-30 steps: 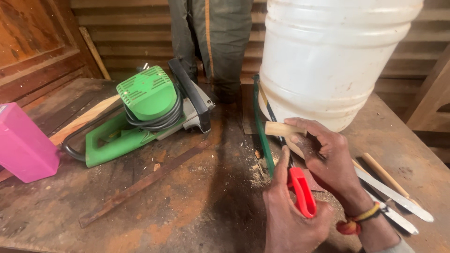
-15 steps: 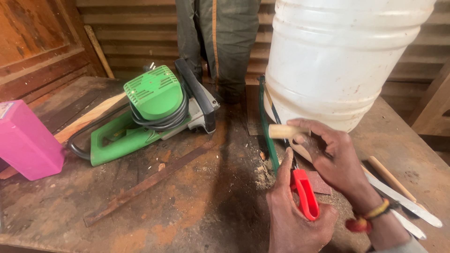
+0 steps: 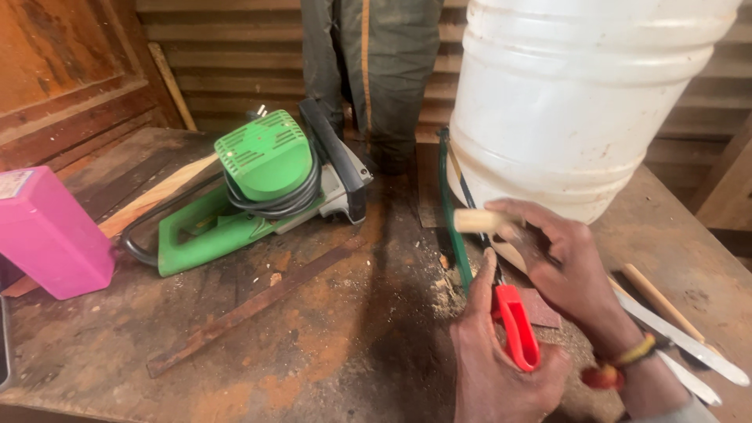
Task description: The person sands a small cylindrical wooden piece with sandpaper, then uses a red-handled coping saw to cut notches into it. They repeatedly switch between sanding and sawing to refine the shape of the wooden piece on a workbench.
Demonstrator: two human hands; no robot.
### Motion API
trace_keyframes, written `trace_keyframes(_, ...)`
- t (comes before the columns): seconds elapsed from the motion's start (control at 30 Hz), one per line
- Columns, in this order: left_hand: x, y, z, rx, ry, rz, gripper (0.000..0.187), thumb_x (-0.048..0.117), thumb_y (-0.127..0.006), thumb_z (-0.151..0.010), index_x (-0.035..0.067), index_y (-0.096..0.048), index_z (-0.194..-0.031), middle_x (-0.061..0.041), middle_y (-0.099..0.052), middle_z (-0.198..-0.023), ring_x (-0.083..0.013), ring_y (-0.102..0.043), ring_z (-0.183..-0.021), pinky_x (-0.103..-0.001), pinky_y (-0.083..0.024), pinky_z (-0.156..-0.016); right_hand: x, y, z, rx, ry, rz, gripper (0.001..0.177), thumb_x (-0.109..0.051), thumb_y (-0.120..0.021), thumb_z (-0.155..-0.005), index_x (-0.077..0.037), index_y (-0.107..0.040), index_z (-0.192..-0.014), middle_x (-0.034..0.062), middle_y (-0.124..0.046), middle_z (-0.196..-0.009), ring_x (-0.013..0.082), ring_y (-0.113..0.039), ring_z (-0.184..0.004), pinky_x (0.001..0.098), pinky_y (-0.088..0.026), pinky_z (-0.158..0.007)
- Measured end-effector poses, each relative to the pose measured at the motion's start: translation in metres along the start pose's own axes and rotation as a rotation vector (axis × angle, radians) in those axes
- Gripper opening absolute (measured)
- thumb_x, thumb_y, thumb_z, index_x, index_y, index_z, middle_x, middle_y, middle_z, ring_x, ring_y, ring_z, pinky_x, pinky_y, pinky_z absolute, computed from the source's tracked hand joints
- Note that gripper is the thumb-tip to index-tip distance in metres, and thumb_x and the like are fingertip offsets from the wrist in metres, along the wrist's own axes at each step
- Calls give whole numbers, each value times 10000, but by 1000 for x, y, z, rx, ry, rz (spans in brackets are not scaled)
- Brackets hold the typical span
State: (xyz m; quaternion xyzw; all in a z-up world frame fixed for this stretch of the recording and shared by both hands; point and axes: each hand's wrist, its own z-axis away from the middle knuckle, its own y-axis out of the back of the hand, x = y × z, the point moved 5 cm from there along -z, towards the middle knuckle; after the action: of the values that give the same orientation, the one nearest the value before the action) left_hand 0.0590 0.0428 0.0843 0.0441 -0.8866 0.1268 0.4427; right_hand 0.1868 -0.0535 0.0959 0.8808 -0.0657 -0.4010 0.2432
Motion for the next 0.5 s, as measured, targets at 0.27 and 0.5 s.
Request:
trace_keyframes(0.27, -18, -2, 3, -78, 341, -121, 1007, 50, -611, -677, -166, -238, -1587, -152, -621, -660, -171, -642, -563, -313, -617, -597, 13, 7, 8, 6, -188, 62, 409, -15, -626, -888, -125, -738, -1265, 140, -817, -1010, 190, -678, -612, 323, -434, -427)
trace_keyframes(0.5, -2, 1, -3, -32, 29, -35, 918, 55, -568, -647, -269, -263, -1450, -97, -650, -761, -120, -673, -659, -256, -608, -666, 5, 5, 9, -2, -57, 4, 367, -34, -648, -946, -94, -728, -1299, 140, -784, -1090, 151, -635, -654, 284, -432, -469)
